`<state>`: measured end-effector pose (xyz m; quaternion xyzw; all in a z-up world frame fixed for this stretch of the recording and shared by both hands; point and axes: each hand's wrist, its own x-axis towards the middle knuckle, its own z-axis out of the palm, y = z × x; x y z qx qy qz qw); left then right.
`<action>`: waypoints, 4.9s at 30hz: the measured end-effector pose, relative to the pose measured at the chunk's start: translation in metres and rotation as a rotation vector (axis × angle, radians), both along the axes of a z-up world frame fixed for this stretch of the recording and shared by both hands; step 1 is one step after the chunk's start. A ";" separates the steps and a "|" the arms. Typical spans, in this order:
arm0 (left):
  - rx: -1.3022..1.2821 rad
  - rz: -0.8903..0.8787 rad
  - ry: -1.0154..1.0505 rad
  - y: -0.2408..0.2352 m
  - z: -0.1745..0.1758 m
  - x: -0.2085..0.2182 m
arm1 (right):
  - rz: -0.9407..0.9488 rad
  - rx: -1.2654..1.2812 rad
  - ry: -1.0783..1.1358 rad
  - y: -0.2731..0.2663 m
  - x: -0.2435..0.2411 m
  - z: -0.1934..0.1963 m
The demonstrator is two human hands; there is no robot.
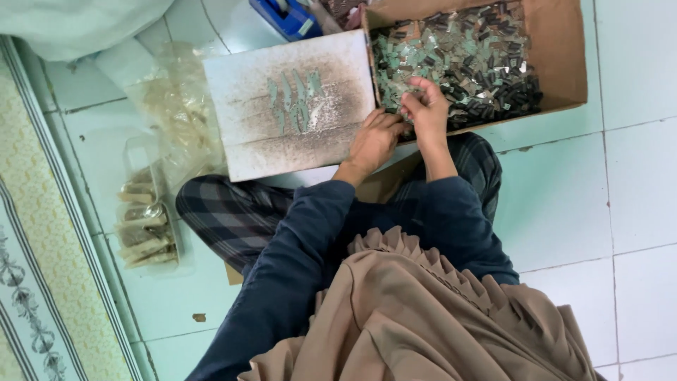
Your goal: The person sits on the floor and sorts small electronic components from a cardboard box onto a white board. They pick up individual pieces, arrange them in rows, and then place them into a small plastic bag before sealing it.
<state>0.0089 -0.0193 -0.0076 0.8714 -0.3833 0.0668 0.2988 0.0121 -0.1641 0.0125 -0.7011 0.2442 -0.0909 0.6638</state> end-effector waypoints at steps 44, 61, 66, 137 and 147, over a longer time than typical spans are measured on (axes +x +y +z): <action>0.310 1.121 0.528 0.409 -0.055 0.025 | 0.919 -1.179 -0.649 0.398 0.033 -0.048; -0.766 0.813 0.595 0.419 0.117 -0.037 | 0.649 -0.187 -0.237 0.387 0.030 0.023; -0.891 0.509 0.758 0.415 0.156 -0.051 | 0.728 0.454 -0.016 0.354 0.036 0.066; -0.459 0.597 0.325 0.278 0.187 -0.040 | 0.432 -0.660 0.022 0.196 0.100 0.026; -0.326 0.607 0.337 0.297 0.171 -0.039 | 0.555 -1.062 0.748 0.239 0.152 0.041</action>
